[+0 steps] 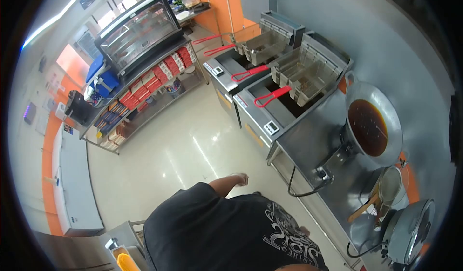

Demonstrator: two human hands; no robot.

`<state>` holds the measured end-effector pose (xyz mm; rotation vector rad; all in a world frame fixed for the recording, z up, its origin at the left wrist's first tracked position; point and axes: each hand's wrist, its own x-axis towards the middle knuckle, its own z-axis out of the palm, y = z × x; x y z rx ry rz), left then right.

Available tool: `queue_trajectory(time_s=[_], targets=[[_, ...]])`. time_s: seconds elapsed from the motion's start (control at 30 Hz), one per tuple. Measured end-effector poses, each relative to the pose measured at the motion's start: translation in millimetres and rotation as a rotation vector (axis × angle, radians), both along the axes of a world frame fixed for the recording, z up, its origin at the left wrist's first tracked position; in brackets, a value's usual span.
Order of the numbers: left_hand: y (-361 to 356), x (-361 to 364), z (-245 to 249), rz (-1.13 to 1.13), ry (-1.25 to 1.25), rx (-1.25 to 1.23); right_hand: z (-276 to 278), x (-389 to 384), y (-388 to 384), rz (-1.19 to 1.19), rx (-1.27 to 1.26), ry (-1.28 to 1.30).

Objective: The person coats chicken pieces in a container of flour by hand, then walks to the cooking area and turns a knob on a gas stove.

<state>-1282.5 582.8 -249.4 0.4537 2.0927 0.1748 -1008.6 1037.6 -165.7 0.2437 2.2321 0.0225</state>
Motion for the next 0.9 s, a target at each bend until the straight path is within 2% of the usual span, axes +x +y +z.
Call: queue_trajectory(time_s=[0.03, 0.1, 0.17, 0.2, 0.23, 0.27, 0.4, 0.43, 0.5, 0.6, 0.7, 0.8, 0.9], targets=[[-1, 6, -3, -0.069, 0.151, -0.009, -28, 7, 8, -0.097, 0.029, -0.001], [-1, 9, 33, -0.06, 0.118, -0.054, -142, 53, 45, -0.194, -0.014, 0.135], [-8, 11, 49, -0.083, 0.053, -0.008, -146, 65, 47, -0.134, -0.03, 0.156], [-23, 15, -32, -0.423, 0.23, 0.047, -108, 55, 33, -0.043, -0.026, 0.109], [-22, 15, -11, -0.421, 0.138, -0.018, -40, 35, 7, 0.048, -0.024, 0.066], [-23, 13, -3, -0.397, 0.119, -0.025, -16, 28, -8, -0.224, -0.077, 0.037], [-22, 19, 19, -0.366, 0.156, -0.017, -7, 26, 0, 0.136, -0.131, -0.001], [-23, 22, 23, -0.366, 0.172, -0.043, -5, 28, 0, 0.103, -0.119, -0.01], [-28, 24, 31, -0.18, 0.093, 0.069, -4, 29, -4, 0.024, -0.107, -0.024], [-22, 24, 46, -0.21, 0.109, 0.013, -4, 31, -6, -0.028, -0.101, -0.03], [-14, 13, 54, -0.476, 0.045, -0.076, -7, 31, -6, -0.063, -0.103, -0.032], [-12, 8, 33, -0.155, -0.068, -0.096, -7, 32, -6, -0.106, -0.106, -0.03], [-10, 6, 11, -0.576, 0.004, -0.145, -7, 32, -4, -0.143, -0.114, -0.023]])
